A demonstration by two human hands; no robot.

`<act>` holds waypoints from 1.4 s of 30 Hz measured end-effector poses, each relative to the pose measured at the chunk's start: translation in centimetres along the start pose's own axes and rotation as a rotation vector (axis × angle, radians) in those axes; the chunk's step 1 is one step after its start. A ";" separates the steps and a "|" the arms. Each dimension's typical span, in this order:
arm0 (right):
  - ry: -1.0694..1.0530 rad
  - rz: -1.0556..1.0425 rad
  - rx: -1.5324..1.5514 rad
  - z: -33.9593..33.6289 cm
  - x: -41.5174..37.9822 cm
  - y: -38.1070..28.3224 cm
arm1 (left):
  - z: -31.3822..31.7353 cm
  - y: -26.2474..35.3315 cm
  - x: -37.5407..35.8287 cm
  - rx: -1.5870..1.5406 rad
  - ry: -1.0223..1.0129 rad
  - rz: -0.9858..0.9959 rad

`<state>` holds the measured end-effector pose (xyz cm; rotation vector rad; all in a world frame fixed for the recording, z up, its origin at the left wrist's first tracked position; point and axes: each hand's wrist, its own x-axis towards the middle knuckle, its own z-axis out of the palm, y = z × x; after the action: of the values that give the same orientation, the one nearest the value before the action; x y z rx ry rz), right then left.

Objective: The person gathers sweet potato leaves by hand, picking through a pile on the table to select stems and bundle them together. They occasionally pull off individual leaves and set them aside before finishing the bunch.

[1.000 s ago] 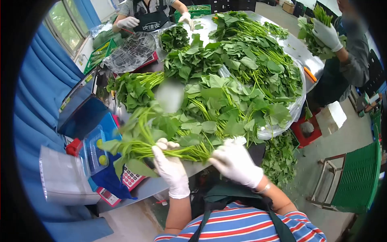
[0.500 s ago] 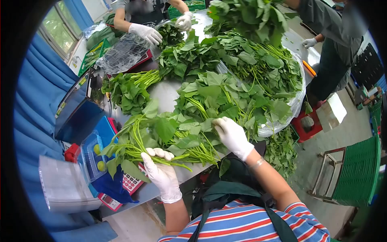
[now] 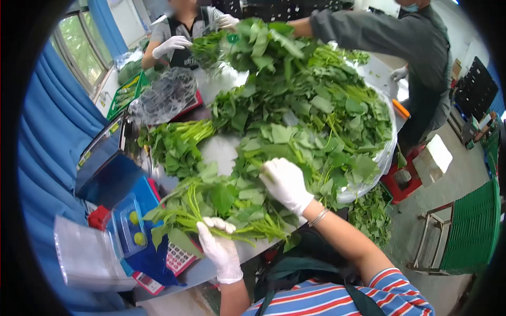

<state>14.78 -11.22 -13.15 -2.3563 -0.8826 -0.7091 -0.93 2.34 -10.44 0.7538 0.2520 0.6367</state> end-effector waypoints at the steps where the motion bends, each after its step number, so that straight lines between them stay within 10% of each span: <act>1: -0.056 0.021 -0.087 0.2 -0.3 0.3 | -0.4 -0.3 0.1 0.002 0.011 0.011; 4: -0.318 0.334 -0.047 0.3 -0.5 1.1 | -0.3 0.0 0.0 0.030 -0.003 0.008; 8: -0.319 0.180 -0.065 0.1 -0.8 1.6 | 0.2 0.0 -0.3 0.046 0.013 -0.017; 17: 0.000 0.462 0.532 -8.7 2.8 1.4 | 0.2 -0.3 -0.7 -0.020 -0.078 -0.048; 25: -0.082 0.754 1.765 -8.2 0.1 -1.0 | 0.7 -1.6 -0.7 -0.263 -0.109 -0.430; 42: -0.172 0.598 1.390 -8.0 -2.0 -4.9 | 2.9 -5.7 -3.0 0.163 -0.299 -0.266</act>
<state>7.70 -13.90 -7.21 -1.2402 -0.4006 0.3323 0.50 -4.33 -12.40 0.9425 0.1261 0.2484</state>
